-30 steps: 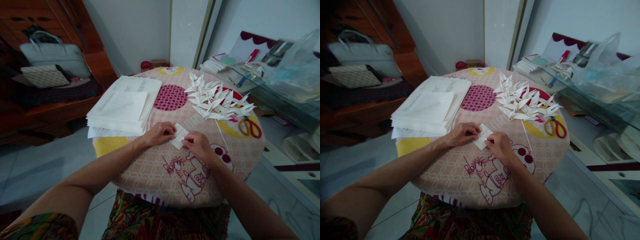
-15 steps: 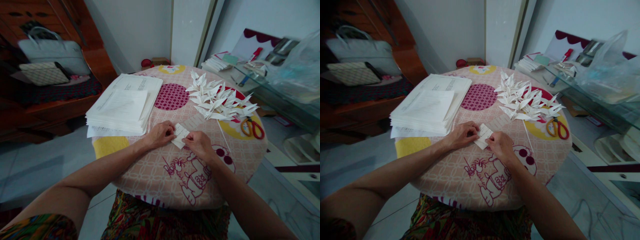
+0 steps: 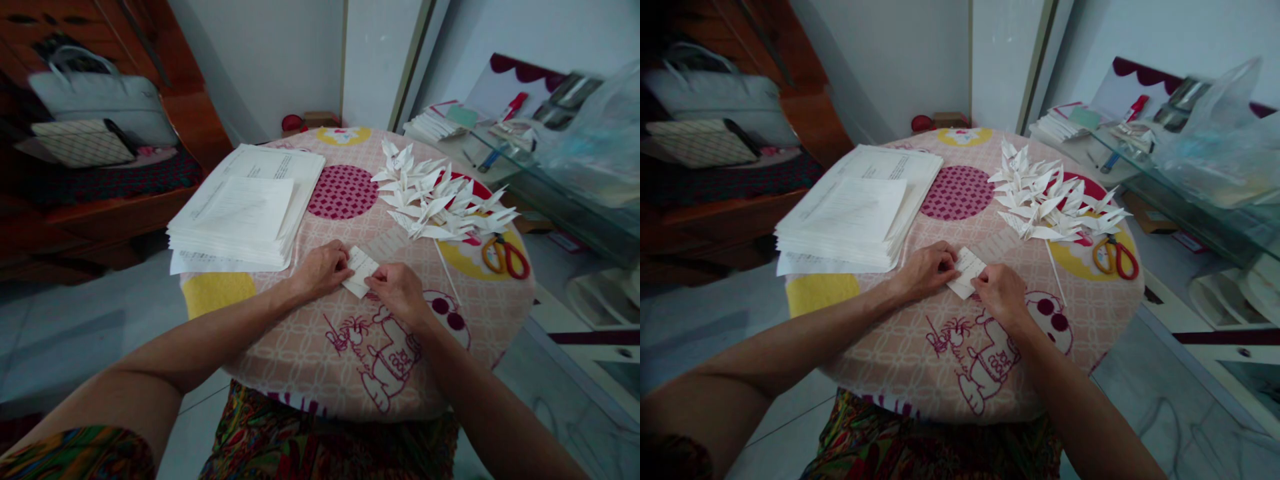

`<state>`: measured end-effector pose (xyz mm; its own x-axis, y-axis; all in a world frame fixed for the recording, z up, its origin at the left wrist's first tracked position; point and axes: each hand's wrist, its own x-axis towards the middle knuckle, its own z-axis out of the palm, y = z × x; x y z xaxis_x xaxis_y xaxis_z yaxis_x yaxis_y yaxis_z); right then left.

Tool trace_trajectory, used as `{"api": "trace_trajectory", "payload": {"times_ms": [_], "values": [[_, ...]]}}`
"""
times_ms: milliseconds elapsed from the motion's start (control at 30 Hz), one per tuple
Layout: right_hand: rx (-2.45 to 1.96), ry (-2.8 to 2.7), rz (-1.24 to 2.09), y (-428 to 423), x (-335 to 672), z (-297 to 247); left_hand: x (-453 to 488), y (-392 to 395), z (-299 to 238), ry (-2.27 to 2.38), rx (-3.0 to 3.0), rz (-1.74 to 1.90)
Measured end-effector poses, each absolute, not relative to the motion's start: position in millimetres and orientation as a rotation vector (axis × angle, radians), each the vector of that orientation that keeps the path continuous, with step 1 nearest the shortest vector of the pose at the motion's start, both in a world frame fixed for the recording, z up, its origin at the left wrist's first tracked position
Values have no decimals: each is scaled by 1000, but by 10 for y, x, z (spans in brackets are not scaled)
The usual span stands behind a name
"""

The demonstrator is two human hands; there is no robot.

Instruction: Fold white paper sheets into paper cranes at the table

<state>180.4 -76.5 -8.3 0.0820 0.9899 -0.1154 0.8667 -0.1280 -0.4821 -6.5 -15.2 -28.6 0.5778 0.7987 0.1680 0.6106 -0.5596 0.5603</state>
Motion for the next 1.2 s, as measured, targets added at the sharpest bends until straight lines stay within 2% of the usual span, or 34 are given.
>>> {"api": "trace_trajectory", "payload": {"times_ms": [533,667,767,900,1200], "values": [[-1991,-1779,529,-802,1830,-152,-39,-169,-268,1167,2383,570],[-1785,-1683,345,-839,1933,-168,-41,-165,-258,1169,2377,573],[-1503,-1804,178,-857,1978,-175,-38,-164,-256,1166,2369,562],[-1213,-2182,239,-864,1943,-235,-24,-156,-276,1167,2366,576],[-1210,-2401,212,-886,1908,-323,-362,-51,-203,913,2239,576]]}}
